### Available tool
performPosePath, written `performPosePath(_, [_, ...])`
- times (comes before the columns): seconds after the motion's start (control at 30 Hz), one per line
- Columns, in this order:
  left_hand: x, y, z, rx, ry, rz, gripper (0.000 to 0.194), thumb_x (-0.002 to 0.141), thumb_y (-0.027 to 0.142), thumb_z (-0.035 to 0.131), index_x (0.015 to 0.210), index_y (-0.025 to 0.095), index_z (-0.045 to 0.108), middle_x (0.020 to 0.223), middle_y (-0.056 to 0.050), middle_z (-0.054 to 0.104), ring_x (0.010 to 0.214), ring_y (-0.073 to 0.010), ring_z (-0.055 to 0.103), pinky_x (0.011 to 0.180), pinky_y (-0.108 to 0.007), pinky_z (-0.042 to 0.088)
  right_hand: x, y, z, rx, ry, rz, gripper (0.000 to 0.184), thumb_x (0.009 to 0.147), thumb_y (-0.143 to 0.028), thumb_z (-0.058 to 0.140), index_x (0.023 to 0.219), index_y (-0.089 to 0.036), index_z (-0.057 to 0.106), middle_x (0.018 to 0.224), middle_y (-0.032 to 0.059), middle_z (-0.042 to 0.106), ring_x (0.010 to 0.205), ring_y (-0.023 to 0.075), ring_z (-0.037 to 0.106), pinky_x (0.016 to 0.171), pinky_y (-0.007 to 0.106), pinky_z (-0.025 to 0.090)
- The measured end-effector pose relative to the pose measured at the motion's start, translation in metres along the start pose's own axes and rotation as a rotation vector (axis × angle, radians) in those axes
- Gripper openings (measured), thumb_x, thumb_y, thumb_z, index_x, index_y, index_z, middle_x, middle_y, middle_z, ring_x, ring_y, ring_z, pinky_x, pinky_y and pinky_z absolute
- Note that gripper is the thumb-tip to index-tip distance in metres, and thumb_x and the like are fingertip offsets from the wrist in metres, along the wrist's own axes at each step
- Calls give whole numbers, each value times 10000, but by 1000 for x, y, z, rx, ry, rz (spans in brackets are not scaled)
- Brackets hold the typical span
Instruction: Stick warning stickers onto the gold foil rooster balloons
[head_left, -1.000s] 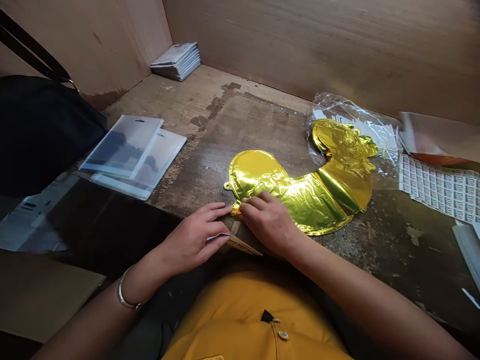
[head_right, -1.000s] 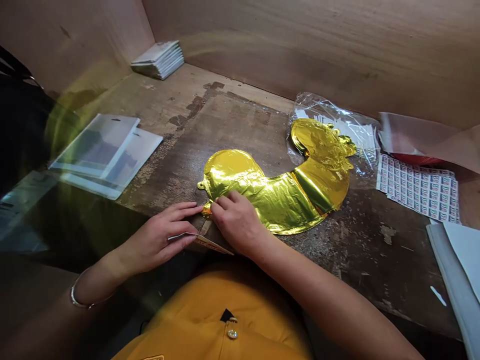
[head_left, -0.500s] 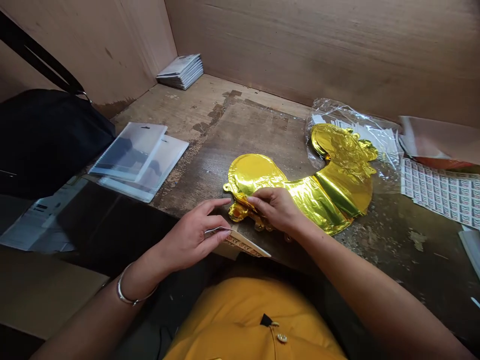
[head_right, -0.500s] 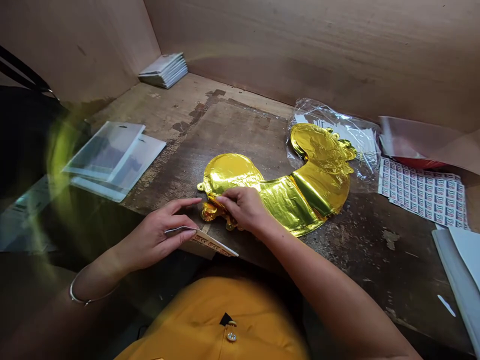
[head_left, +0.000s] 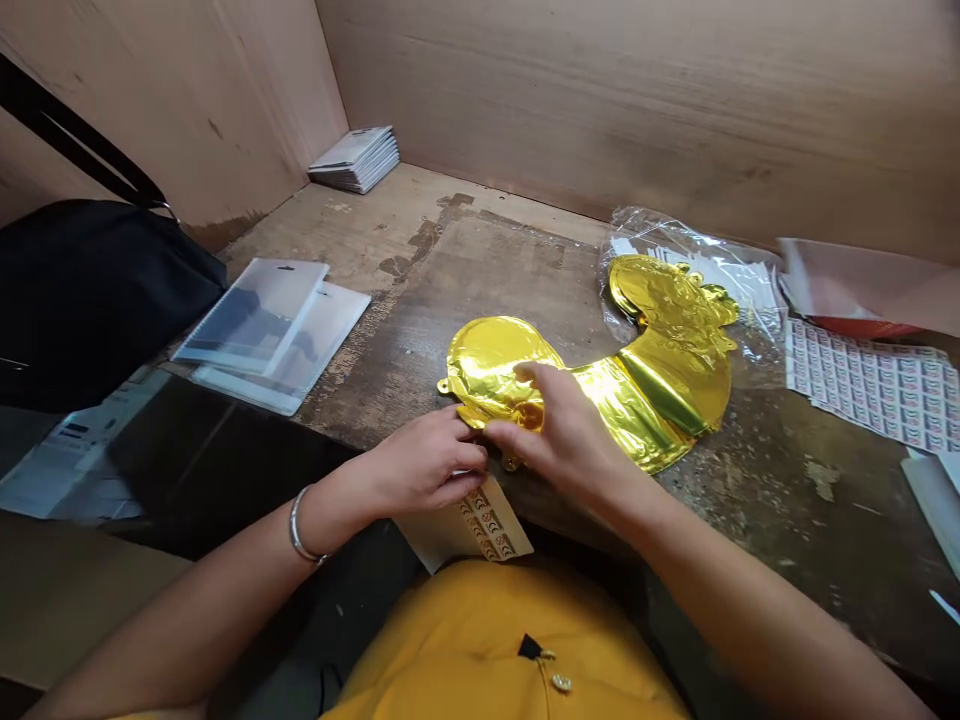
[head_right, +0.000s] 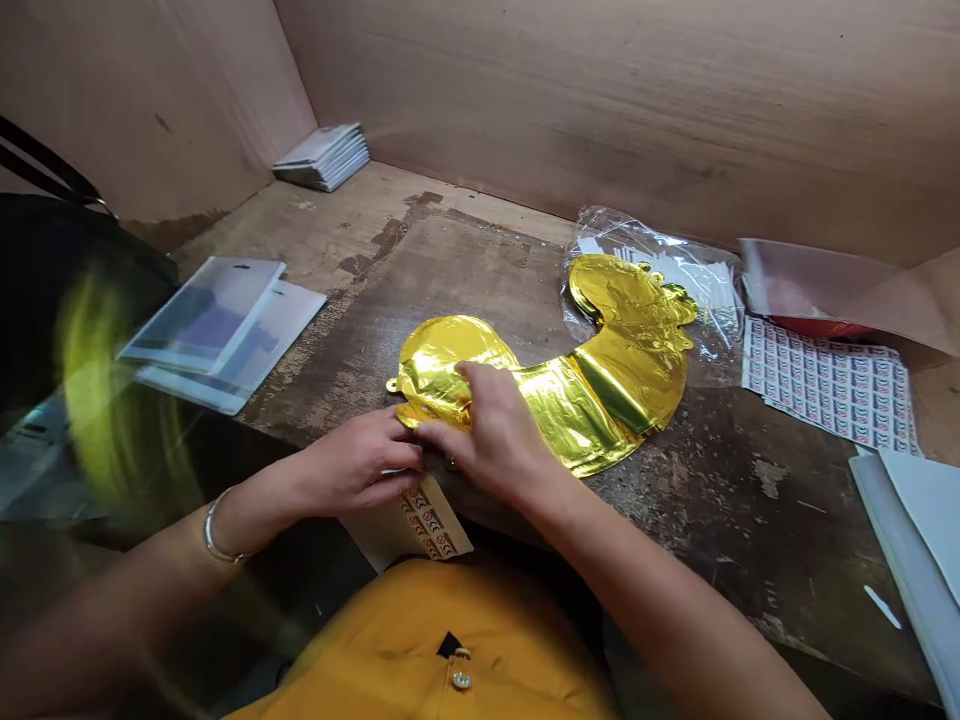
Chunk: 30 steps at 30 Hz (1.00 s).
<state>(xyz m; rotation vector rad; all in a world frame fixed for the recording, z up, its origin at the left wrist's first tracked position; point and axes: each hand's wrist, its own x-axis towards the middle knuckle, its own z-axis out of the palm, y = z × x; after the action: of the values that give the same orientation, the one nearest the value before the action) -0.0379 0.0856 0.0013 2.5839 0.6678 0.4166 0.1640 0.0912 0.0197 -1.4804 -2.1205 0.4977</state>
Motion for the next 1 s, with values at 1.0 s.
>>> performPosePath(1.0, [-19,23,-6,-651,154,-470,227,883,318,554,969,168,700,1062,-86,720,953,-212,668,848,-317,524,-33,25,-77,-356,199,-52,221,883,-326,553,1017,-173,640,936,114,675,904,256,601,807,402,459])
